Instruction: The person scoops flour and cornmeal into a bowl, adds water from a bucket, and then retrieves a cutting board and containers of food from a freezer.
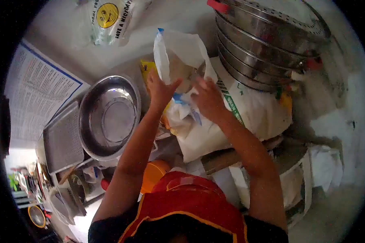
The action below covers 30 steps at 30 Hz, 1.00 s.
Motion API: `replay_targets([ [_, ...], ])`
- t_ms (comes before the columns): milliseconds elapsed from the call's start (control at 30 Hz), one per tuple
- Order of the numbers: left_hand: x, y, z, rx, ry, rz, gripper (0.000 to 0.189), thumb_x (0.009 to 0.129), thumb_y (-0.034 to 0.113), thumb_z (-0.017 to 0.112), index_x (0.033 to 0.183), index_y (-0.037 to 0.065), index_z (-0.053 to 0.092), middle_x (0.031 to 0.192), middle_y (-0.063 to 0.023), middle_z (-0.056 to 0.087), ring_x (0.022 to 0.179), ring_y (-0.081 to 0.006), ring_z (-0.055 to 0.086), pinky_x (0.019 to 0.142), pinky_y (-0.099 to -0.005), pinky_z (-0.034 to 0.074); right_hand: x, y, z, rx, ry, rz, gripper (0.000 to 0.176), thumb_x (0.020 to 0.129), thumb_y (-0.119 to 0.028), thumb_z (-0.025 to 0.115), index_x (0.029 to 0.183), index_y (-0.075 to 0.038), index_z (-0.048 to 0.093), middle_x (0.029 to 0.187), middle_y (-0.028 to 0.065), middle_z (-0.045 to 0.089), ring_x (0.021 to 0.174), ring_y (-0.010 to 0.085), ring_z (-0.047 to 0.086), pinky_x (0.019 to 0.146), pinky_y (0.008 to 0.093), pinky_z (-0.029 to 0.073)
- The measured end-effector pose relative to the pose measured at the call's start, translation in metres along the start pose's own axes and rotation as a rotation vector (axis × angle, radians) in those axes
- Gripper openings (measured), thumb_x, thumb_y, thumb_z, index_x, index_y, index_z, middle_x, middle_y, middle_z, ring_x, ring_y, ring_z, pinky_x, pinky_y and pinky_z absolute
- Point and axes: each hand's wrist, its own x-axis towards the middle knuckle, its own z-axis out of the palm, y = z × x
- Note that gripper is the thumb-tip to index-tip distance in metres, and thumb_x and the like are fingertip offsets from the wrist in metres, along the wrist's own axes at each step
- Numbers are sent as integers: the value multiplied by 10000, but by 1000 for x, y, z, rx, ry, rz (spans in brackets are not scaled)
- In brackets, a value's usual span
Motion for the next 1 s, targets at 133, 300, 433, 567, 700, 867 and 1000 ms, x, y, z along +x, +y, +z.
replay_targets([
  [133, 15, -17, 8, 282, -116, -39, 798, 629, 301, 697, 1225, -15, 270, 1113, -238, 451, 988, -373, 471, 861, -411, 377, -22, 13, 19, 70, -301, -169, 157, 749, -169, 566, 779, -24, 618, 1118, 100, 515, 1128, 267, 375, 915, 355, 344],
  [300, 12, -45, -1, -5, -200, -203, 493, 690, 173, 616, 1107, 36, 393, 892, -171, 562, 774, -349, 558, 717, -421, 440, 41, 36, -17, 758, -583, 258, 214, 800, -224, 548, 838, -16, 587, 992, 106, 567, 974, 259, 492, 842, 349, 403],
  [433, 16, -44, -13, -265, -181, -215, 442, 711, 110, 598, 1101, 12, 415, 769, -167, 562, 680, -320, 560, 625, -381, 441, 108, 75, 44, 462, -467, 261, 250, 793, -262, 556, 880, -29, 578, 953, 122, 585, 883, 243, 556, 800, 356, 426],
  [567, 16, -52, -24, -389, -210, -282, 426, 736, 89, 582, 1119, 10, 412, 728, -166, 554, 606, -283, 550, 568, -355, 435, 132, 123, 130, -414, -822, -112, 223, 755, -238, 577, 861, -42, 586, 841, 147, 602, 767, 241, 591, 700, 372, 457],
  [700, 13, -64, -38, -457, -322, -398, 404, 756, 71, 567, 1124, 13, 409, 711, -154, 553, 581, -259, 548, 554, -350, 438, 143, 134, 155, -23, -1251, 225, 181, 706, -204, 581, 799, -53, 616, 792, 157, 610, 690, 247, 601, 614, 370, 463],
  [867, 22, -67, -45, -521, -330, -369, 418, 774, 60, 554, 1155, 9, 391, 705, -142, 553, 566, -236, 554, 545, -338, 448, 162, 121, 150, 9, -1308, 305, 125, 646, -159, 586, 707, -65, 640, 720, 157, 613, 601, 249, 607, 518, 365, 465],
  [1000, 21, -62, -46, -550, -331, -379, 415, 792, 48, 535, 1174, 5, 380, 741, -142, 565, 598, -206, 560, 552, -324, 449, 165, 107, 109, -314, -741, -134, 77, 595, -150, 610, 635, -88, 629, 668, 104, 599, 613, 236, 596, 509, 363, 453],
])
